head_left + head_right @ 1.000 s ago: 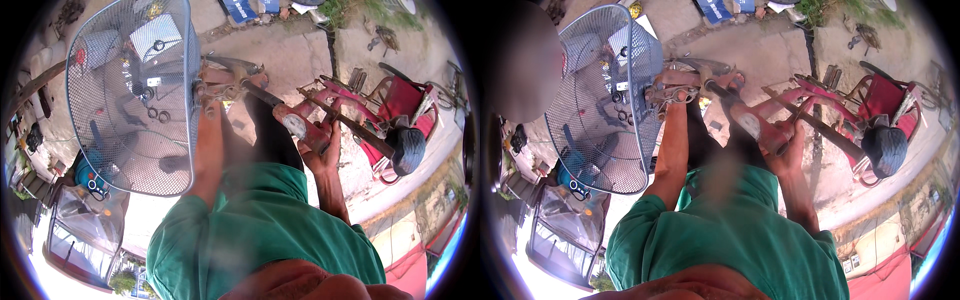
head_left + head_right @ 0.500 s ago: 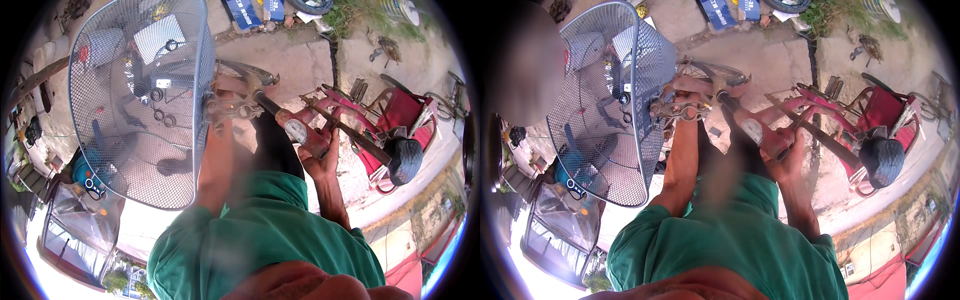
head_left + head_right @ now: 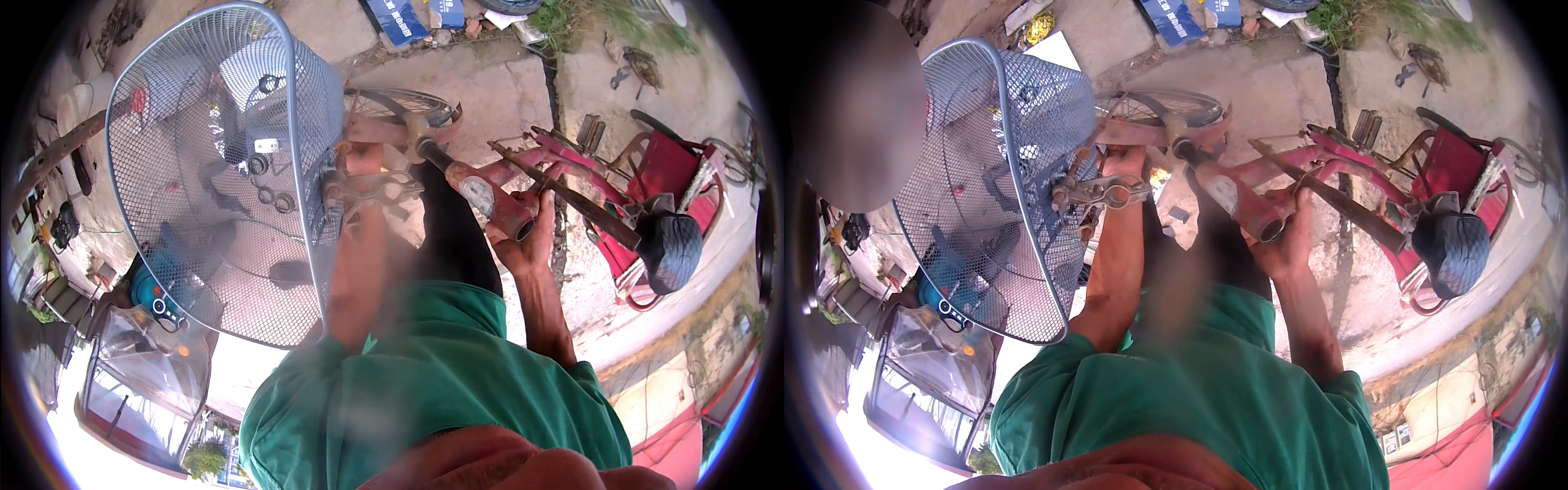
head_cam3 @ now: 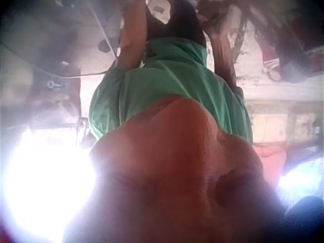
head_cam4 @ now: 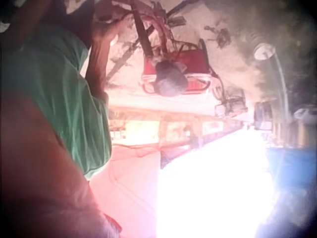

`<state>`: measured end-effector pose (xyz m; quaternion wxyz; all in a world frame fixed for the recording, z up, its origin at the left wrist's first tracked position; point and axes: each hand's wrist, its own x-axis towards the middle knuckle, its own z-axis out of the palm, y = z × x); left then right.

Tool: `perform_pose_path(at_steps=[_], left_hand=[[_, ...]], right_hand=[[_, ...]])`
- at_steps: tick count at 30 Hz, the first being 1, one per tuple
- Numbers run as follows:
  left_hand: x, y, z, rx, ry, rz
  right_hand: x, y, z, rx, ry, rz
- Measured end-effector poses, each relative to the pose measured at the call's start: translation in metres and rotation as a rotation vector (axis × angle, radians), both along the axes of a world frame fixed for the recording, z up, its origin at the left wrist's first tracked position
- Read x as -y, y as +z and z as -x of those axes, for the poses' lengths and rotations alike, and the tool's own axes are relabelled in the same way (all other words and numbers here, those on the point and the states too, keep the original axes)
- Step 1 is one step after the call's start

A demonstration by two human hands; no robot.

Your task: The person cleans and greases a bicycle bearing component, then wipes and reassembles it while sitting on the ground near a bicycle frame.

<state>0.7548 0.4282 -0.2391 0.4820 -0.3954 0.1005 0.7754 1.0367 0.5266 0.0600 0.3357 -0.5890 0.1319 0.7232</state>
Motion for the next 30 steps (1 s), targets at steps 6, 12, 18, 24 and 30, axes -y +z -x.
perform_pose_path(at_steps=[6,12,18,24,30], left_hand=[[-0.01,-0.001,-0.013,-0.152,0.012,-0.08],[-0.025,0.031,-0.017,-0.219,-0.048,0.18],[-0.028,0.061,-0.029,-0.245,-0.098,0.291],[-0.03,0.052,-0.03,-0.321,-0.113,0.322],[-0.054,0.1,-0.028,-0.196,-0.028,0.397]], right_hand=[[0.008,-0.015,-0.009,-0.097,-0.07,-0.029],[0.001,-0.013,0.001,-0.144,-0.05,0.051],[0.007,-0.021,-0.005,-0.211,-0.047,0.036],[0.007,-0.039,0.002,-0.222,0.089,-0.11],[0.006,-0.058,-0.003,-0.183,0.055,-0.07]])
